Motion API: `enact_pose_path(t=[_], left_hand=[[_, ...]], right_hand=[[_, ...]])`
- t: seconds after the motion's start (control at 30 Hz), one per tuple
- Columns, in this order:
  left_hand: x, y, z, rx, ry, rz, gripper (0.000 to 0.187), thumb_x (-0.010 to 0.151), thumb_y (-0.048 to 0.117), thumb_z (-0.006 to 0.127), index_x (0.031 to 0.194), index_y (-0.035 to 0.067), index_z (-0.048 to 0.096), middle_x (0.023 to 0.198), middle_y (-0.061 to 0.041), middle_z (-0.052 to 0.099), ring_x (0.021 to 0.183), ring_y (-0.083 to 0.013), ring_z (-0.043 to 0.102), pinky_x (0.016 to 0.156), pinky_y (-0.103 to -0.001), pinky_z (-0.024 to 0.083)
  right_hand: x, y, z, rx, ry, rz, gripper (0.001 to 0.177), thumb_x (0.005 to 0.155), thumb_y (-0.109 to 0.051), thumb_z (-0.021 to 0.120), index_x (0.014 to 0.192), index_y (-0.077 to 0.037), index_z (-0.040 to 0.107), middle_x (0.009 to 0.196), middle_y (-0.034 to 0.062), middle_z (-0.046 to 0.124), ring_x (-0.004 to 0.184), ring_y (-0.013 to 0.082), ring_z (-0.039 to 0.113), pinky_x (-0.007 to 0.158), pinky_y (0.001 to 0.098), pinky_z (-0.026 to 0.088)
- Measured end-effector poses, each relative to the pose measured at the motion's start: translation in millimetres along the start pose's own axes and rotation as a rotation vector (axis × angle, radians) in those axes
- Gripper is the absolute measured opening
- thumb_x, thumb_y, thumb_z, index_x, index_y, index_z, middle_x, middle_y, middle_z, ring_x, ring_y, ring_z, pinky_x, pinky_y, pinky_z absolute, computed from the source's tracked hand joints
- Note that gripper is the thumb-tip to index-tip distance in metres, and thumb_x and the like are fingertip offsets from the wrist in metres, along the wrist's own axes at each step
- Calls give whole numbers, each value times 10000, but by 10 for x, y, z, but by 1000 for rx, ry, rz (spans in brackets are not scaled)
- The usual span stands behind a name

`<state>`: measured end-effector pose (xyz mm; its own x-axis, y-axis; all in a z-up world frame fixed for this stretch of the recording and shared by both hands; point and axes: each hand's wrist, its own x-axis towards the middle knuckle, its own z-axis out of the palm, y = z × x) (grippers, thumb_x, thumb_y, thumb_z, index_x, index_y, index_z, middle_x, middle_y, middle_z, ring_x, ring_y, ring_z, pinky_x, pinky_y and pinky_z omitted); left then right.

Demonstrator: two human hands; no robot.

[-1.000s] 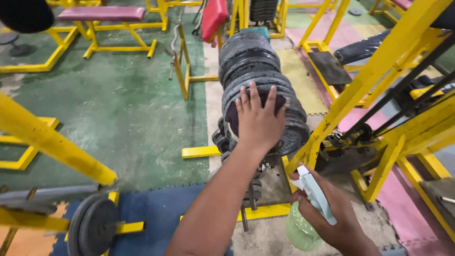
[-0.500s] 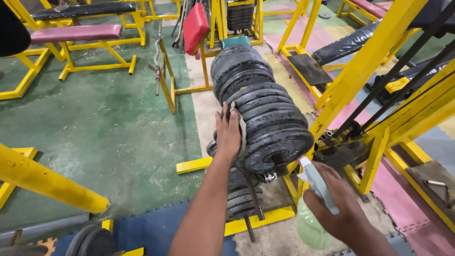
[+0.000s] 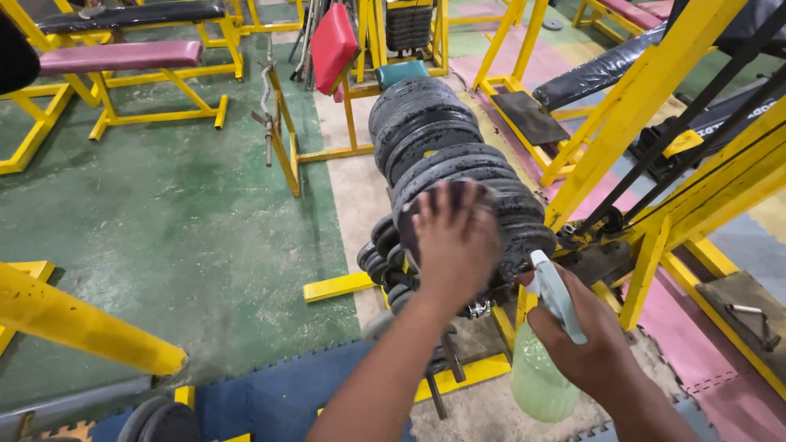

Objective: Cleaning various gym equipment including machine frames, weight plates, and pads using a spray bottle and cloth.

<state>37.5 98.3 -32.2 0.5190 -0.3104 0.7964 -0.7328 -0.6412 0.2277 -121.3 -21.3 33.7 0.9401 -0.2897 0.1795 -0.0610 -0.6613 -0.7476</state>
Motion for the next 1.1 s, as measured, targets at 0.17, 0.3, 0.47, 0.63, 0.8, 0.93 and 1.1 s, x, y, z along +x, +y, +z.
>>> enact_pose_path(t=[0.17,0.3,0.47,0.63,0.8,0.93,1.1], left_hand=[[193,345,14,-119,-186,-190,580,958,459,491,1457,174,574,1636,-236,333,1511,-561,197,1190,-684,139],[465,350,216,-53,-313,-176,575,924,485,484,1380,164,626,1618,-233,342,1493,-588,183,1163,-715,126],[863,260,175,-1,-609,-225,633,925,511,406,1469,220,551,1663,-181,277,1539,-540,80,1184,-695,43],[920,91,80,0,-662,-161,619,906,539,488,1463,278,555,1643,-131,335,1548,-489,125,1187,-691,110],[729,-178,161,-147,-395,-13,580,828,555,692,1347,296,675,1507,-38,536,1468,-453,339,1171,-632,257],[694,-200,-100,-88,-560,-157,623,905,619,567,1468,354,536,1633,6,370,1555,-363,162,1250,-567,95],[405,-454,-26,-190,-319,-286,616,921,652,549,1465,362,557,1627,8,418,1544,-401,189,1212,-601,183]], right_hand=[[-75,4,28,-3,56,-57,477,757,-16,624,1222,-95,693,928,54,771,656,184,645,609,309,516],[-116,54,38,-3,72,-24,495,760,-45,642,1249,-101,694,1033,52,785,780,193,695,713,319,550],[-131,-15,70,71,108,-65,490,771,-4,633,1250,-79,701,872,50,754,620,165,606,586,296,493],[-145,37,5,79,151,-102,526,793,26,629,1308,-76,659,785,59,716,504,137,561,471,277,451],[-259,125,-49,-30,193,-42,557,759,8,630,1287,-158,697,624,26,602,463,158,453,466,299,400],[-323,114,-81,30,157,-50,533,784,23,622,1300,-98,679,645,29,607,477,135,445,477,272,369],[-377,175,-89,111,89,-73,568,784,62,613,1334,-78,628,698,57,638,479,141,479,468,283,366]])
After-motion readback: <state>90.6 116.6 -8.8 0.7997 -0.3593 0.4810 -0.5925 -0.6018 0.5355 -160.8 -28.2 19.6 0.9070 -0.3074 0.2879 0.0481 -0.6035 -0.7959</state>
